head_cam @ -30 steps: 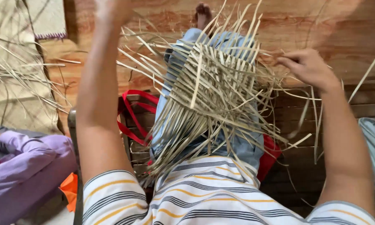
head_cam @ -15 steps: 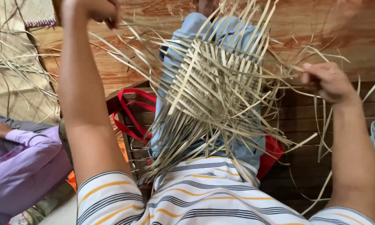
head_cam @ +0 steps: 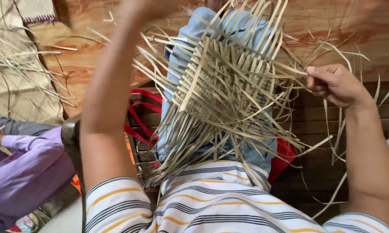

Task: Weaving thin bamboo strips together to create a mat or basket base.

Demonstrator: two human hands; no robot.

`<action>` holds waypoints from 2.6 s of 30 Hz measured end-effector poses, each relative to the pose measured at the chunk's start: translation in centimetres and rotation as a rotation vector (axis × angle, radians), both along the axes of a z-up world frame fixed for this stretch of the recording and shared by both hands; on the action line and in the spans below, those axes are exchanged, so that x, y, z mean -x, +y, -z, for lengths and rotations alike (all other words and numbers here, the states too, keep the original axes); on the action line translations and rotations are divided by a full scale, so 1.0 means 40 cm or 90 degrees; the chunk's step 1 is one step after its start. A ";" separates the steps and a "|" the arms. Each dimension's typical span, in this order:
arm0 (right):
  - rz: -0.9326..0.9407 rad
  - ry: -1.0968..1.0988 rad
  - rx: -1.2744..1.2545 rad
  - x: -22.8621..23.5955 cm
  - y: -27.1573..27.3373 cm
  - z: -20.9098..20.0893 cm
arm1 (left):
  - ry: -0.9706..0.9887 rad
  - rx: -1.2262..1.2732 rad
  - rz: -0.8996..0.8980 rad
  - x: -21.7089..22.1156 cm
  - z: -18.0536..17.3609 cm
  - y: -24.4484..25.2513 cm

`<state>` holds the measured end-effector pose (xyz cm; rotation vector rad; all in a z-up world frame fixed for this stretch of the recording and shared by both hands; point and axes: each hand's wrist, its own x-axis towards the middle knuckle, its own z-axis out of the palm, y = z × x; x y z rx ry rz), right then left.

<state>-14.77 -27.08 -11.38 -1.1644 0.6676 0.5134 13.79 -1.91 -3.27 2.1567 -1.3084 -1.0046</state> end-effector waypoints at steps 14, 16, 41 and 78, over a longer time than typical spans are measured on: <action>-0.231 -0.074 0.606 -0.039 0.008 -0.066 | -0.136 0.239 0.142 0.096 0.128 -0.065; -0.184 -0.160 0.776 -0.070 0.037 -0.087 | -0.140 0.245 0.142 0.095 0.120 -0.060; -0.194 -0.438 0.756 -0.238 0.274 -0.086 | 0.189 -0.040 -0.063 -0.035 0.228 -0.062; 0.096 -0.337 0.543 -0.235 0.294 -0.086 | 0.200 0.034 0.007 0.077 0.191 -0.105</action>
